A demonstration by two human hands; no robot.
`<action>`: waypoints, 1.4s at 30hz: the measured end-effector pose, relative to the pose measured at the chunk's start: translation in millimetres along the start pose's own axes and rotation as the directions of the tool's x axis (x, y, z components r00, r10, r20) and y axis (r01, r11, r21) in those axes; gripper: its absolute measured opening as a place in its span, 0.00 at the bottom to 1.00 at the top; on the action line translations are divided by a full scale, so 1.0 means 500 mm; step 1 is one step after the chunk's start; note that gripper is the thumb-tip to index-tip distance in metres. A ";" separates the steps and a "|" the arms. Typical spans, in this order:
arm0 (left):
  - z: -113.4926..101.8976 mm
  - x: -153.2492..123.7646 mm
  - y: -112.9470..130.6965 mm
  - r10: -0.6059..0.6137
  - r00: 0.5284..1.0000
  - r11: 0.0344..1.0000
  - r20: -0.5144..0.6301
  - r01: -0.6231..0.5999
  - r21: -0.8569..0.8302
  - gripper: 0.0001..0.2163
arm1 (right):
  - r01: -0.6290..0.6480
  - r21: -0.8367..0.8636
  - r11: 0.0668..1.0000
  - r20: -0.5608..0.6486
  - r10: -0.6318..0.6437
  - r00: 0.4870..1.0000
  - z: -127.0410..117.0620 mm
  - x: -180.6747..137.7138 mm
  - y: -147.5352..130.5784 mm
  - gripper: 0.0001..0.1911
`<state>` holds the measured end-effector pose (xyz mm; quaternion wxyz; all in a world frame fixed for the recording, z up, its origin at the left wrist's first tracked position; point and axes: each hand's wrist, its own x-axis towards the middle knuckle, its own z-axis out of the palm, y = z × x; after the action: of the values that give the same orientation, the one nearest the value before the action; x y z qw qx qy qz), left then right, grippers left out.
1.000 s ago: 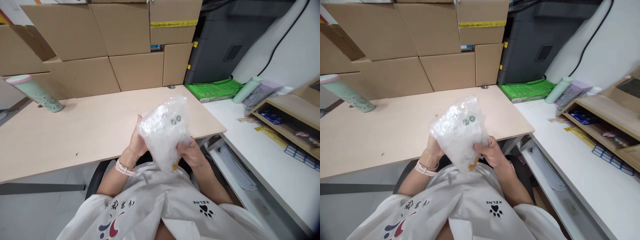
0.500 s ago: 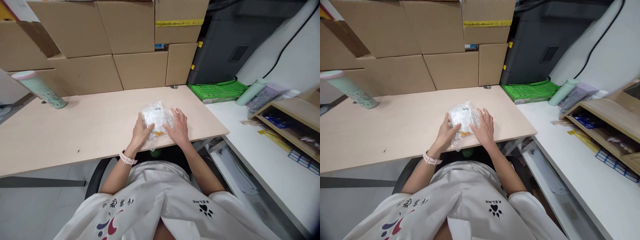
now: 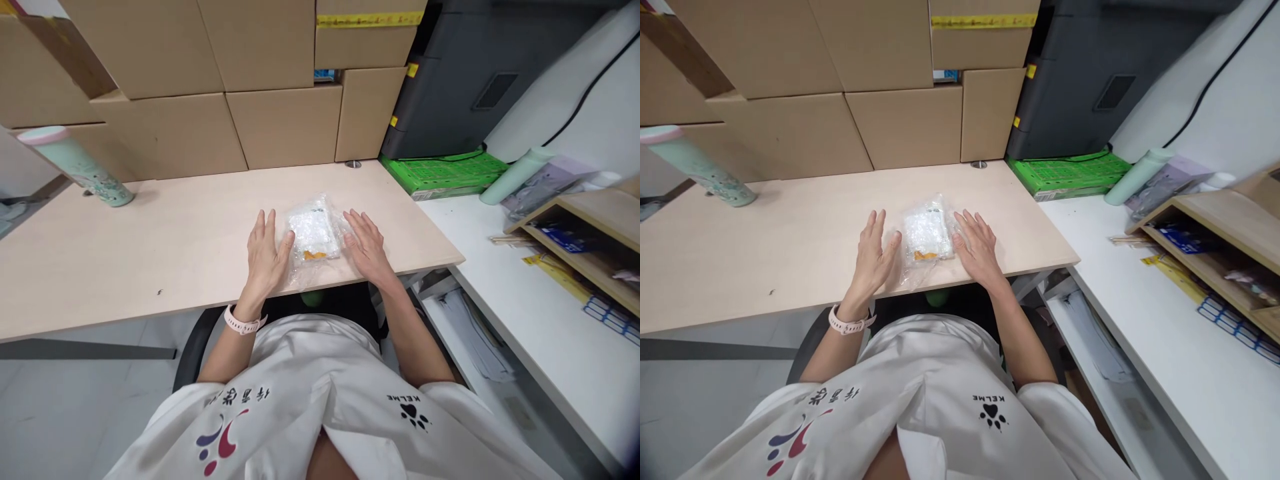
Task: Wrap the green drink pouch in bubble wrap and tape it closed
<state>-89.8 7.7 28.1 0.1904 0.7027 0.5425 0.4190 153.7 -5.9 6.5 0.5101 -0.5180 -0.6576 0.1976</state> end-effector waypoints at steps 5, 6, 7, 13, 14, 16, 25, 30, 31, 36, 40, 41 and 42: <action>-0.004 -0.014 0.017 -0.002 0.999 0.987 -0.036 -0.004 -0.161 0.29 | -0.022 -0.031 0.999 -0.015 0.022 1.000 -0.005 -0.006 0.013 0.25; -0.003 -0.017 0.023 -0.014 0.999 0.978 -0.044 0.005 -0.210 0.28 | -0.023 -0.041 0.999 -0.014 0.022 1.000 -0.006 -0.008 0.015 0.25; -0.003 -0.020 0.030 -0.026 0.999 0.966 -0.046 0.013 -0.259 0.26 | -0.024 -0.052 0.998 -0.012 0.023 1.000 -0.006 -0.009 0.017 0.25; 0.006 -0.037 0.067 -0.001 0.999 0.909 0.048 0.021 -0.416 0.21 | -0.014 -0.085 0.996 -0.017 0.012 1.000 -0.007 -0.015 0.022 0.25; 0.010 -0.039 0.071 0.007 0.998 0.905 0.062 0.020 -0.426 0.22 | -0.010 -0.091 0.996 -0.015 0.009 1.000 -0.006 -0.016 0.023 0.26; 0.022 -0.044 0.077 0.026 0.997 0.899 0.077 0.010 -0.438 0.23 | -0.008 -0.109 0.994 -0.007 0.007 1.000 -0.006 -0.018 0.026 0.27; 0.110 -0.027 0.077 0.215 0.959 0.971 0.182 -0.190 -0.148 0.25 | 0.061 -0.179 0.982 0.021 -0.058 0.998 0.003 -0.018 0.020 0.25; 0.135 -0.011 0.061 0.233 0.947 0.970 0.220 -0.241 0.012 0.22 | 0.078 -0.160 0.984 0.062 -0.069 0.996 0.007 -0.019 0.013 0.24; 0.136 -0.009 0.057 0.230 0.947 0.970 0.223 -0.242 0.027 0.21 | 0.069 -0.155 0.985 0.071 -0.059 0.996 0.008 -0.020 0.014 0.24; 0.130 -0.004 0.043 0.218 0.952 0.975 0.216 -0.223 -0.002 0.18 | 0.073 -0.135 0.988 0.098 -0.060 0.993 0.018 -0.026 0.024 0.22; 0.117 0.005 0.034 0.189 0.963 0.982 0.190 -0.181 -0.057 0.19 | 0.082 -0.076 0.994 0.086 -0.075 0.993 0.033 -0.018 0.022 0.22; 0.110 0.008 0.033 0.184 0.966 0.983 0.182 -0.177 -0.055 0.19 | 0.074 -0.042 0.996 0.084 -0.070 0.994 0.037 -0.014 0.018 0.22; 0.102 0.011 0.033 0.180 0.969 0.984 0.170 -0.174 -0.047 0.21 | 0.062 -0.002 0.998 0.084 -0.062 0.995 0.041 -0.009 0.011 0.22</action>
<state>-38.9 16.8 12.4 0.2099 0.7789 0.4524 0.3803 138.0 -2.3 -8.3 0.4867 -0.4898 -0.6947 0.2015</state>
